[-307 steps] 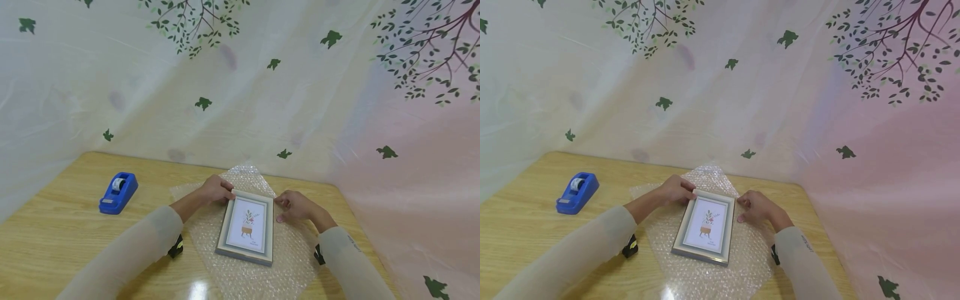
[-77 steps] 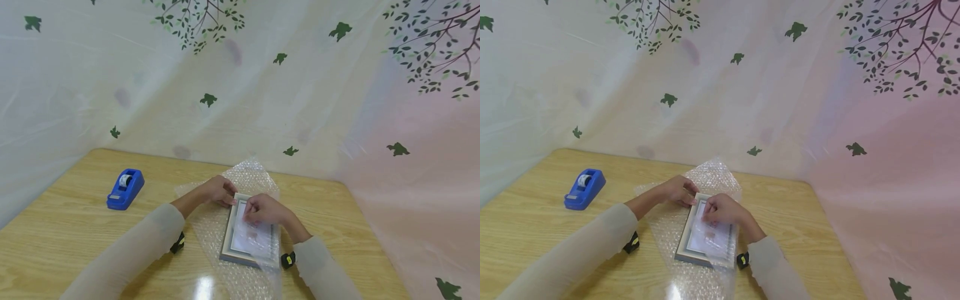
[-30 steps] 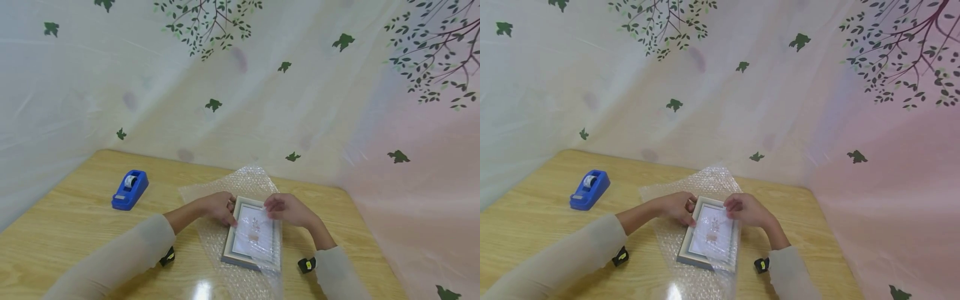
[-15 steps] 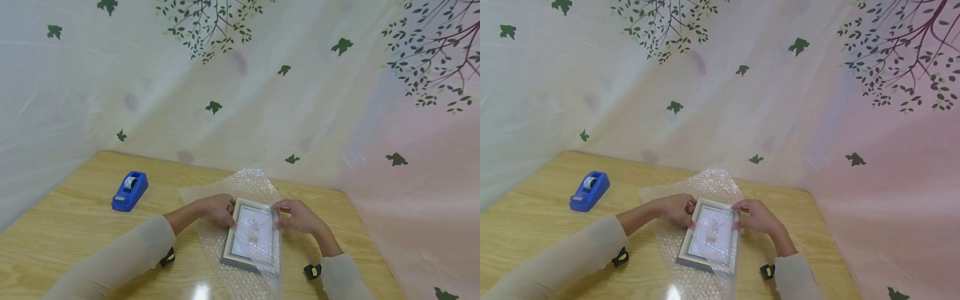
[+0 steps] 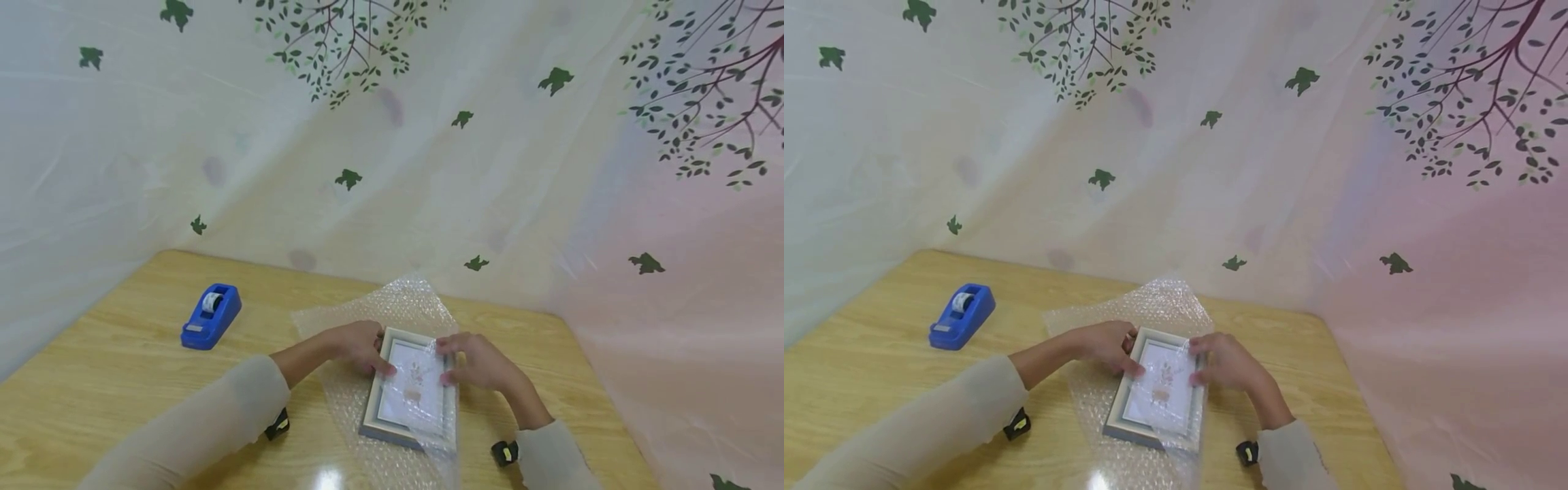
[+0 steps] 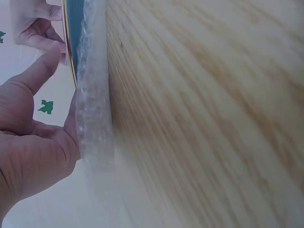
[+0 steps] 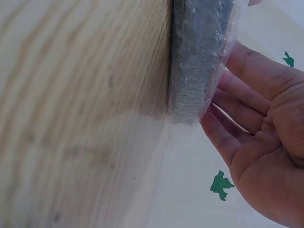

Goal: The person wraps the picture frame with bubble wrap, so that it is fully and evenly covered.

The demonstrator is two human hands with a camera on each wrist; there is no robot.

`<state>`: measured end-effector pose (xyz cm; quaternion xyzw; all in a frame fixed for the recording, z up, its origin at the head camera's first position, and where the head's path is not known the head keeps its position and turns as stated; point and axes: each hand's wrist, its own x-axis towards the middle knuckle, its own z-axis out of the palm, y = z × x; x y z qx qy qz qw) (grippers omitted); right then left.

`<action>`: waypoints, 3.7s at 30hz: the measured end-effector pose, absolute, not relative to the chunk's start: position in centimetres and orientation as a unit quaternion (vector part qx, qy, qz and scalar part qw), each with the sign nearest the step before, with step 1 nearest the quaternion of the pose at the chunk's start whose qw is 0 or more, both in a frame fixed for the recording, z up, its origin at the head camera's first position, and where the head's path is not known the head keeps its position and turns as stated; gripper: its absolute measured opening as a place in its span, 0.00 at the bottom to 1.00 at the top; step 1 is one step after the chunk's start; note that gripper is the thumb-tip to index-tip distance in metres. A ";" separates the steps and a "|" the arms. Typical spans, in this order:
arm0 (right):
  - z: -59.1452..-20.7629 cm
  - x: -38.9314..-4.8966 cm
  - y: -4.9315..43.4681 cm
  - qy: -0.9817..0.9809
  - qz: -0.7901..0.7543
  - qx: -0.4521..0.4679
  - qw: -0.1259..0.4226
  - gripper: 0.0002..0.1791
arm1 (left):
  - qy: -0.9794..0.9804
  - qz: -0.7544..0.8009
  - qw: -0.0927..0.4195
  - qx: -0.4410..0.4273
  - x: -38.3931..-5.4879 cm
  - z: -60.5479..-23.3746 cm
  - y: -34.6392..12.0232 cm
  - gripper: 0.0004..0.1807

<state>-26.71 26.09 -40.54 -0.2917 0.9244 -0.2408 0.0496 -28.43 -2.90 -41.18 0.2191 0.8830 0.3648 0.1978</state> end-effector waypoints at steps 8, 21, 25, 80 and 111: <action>-40.8 -26.9 26.6 0.930 -0.223 -0.291 0.041 0.29 | 0.910 0.311 0.157 0.226 -28.4 -41.6 -2.0 0.29; -40.2 -26.6 26.9 0.939 -0.223 -0.257 0.043 0.30 | 0.898 0.323 0.174 0.242 -28.5 -41.7 -1.5 0.25; -40.1 -26.7 27.0 0.938 -0.223 -0.261 0.049 0.30 | 0.894 0.330 0.184 0.241 -28.4 -41.5 -1.4 0.23; -40.4 -27.0 26.4 0.927 -0.212 -0.304 0.056 0.29 | 0.872 0.442 0.185 0.098 -29.6 -38.5 -17.4 0.41; -40.5 -27.2 26.2 0.926 -0.219 -0.299 0.066 0.28 | 0.687 0.653 0.282 0.147 -25.4 -39.9 -10.4 0.42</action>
